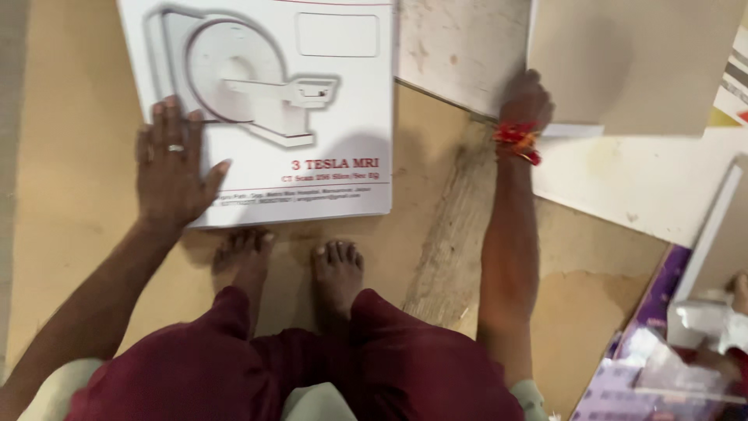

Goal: The person sorts and stacks large paper posters by hand on the floor, picking up individual sheets from one pile and placing them onto another while aligning the edges.

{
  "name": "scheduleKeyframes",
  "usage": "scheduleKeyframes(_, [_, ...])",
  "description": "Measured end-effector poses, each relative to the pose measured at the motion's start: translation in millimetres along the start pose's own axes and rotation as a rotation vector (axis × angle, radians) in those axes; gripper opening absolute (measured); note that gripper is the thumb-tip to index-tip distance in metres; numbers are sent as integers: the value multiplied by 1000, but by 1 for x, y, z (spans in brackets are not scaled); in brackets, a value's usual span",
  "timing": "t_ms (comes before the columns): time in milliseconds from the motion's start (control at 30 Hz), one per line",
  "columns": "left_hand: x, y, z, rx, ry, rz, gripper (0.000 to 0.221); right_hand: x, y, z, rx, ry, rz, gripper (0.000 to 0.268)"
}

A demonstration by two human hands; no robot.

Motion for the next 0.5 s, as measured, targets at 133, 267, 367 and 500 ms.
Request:
scheduleKeyframes(133, [-2, 16, -2, 16, 14, 21, 69, 88, 48, 7, 18, 225, 102, 28])
scheduleKeyframes(267, [10, 54, 16, 353, -928, -52, 64, 257, 88, -39, -33, 885, 312, 28])
scheduleKeyframes(367, [13, 79, 29, 343, -1782, 1, 67, 292, 86, -25, 16, 1441, 195, 25])
scheduleKeyframes(500, [34, 77, 60, 338, -1947, -48, 67, 214, 135, -80, -70, 1559, 169, 23])
Point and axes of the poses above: each hand's wrist, its own y-axis towards the middle knuckle, its own x-axis out of the back of the hand, z = x × y, the point moved 4 cm from there along y, towards the middle knuckle, and after that the axes turned 1 degree about z, right-handed, at the moved point
